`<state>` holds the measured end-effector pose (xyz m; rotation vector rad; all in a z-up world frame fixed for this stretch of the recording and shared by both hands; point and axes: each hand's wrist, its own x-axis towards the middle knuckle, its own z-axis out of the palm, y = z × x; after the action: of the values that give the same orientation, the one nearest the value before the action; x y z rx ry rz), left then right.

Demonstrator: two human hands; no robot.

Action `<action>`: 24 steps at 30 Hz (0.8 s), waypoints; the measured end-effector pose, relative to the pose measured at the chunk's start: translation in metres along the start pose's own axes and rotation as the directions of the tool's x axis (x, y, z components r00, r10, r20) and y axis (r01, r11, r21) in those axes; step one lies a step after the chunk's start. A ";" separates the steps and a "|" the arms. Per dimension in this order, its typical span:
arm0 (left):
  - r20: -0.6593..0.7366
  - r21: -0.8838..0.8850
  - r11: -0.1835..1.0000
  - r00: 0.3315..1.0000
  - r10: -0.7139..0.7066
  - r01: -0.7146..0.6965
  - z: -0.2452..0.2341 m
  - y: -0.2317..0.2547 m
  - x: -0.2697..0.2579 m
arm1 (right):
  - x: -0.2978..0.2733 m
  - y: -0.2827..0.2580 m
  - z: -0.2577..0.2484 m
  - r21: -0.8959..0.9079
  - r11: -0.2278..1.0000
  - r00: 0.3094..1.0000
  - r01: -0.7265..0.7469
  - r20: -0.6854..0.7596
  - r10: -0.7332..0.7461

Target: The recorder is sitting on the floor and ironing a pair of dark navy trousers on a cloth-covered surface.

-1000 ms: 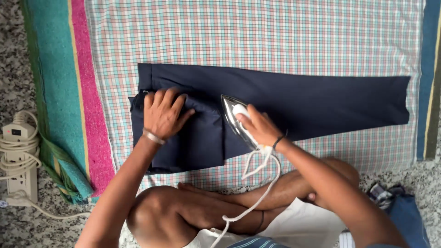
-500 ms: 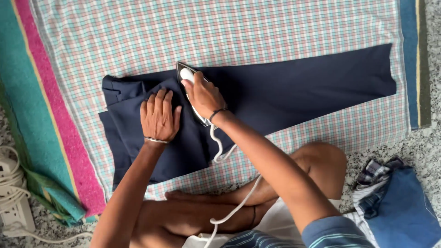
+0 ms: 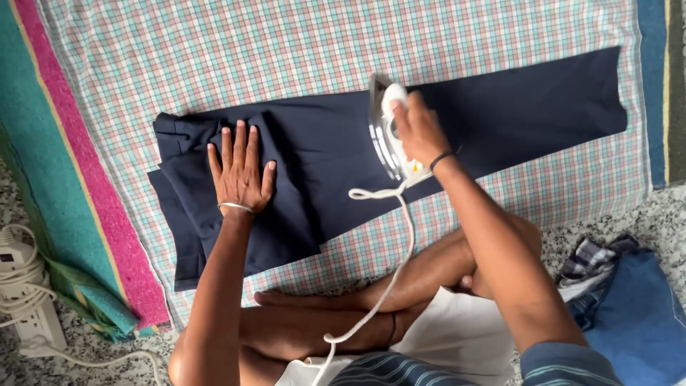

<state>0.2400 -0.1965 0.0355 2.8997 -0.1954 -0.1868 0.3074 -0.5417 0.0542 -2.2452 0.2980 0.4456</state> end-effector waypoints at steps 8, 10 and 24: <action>-0.208 -0.086 0.994 0.977 0.043 -0.062 -0.003 -0.004 0.005 | -0.003 -0.025 0.060 -0.152 0.819 0.831 0.553 0.169 -0.530; -0.208 0.029 0.997 0.976 0.071 -0.066 -0.003 -0.009 0.002 | 0.002 -0.035 0.057 -0.246 0.752 0.780 0.611 0.347 -0.521; -0.387 -0.078 0.987 0.917 0.098 -0.138 -0.006 -0.035 0.008 | 0.064 -0.109 0.125 0.010 0.759 0.717 0.651 0.322 -0.618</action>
<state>0.2529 -0.1622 0.0318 2.7398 -0.2809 0.3778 0.3769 -0.3806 0.0250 -2.1607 -0.6750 0.4250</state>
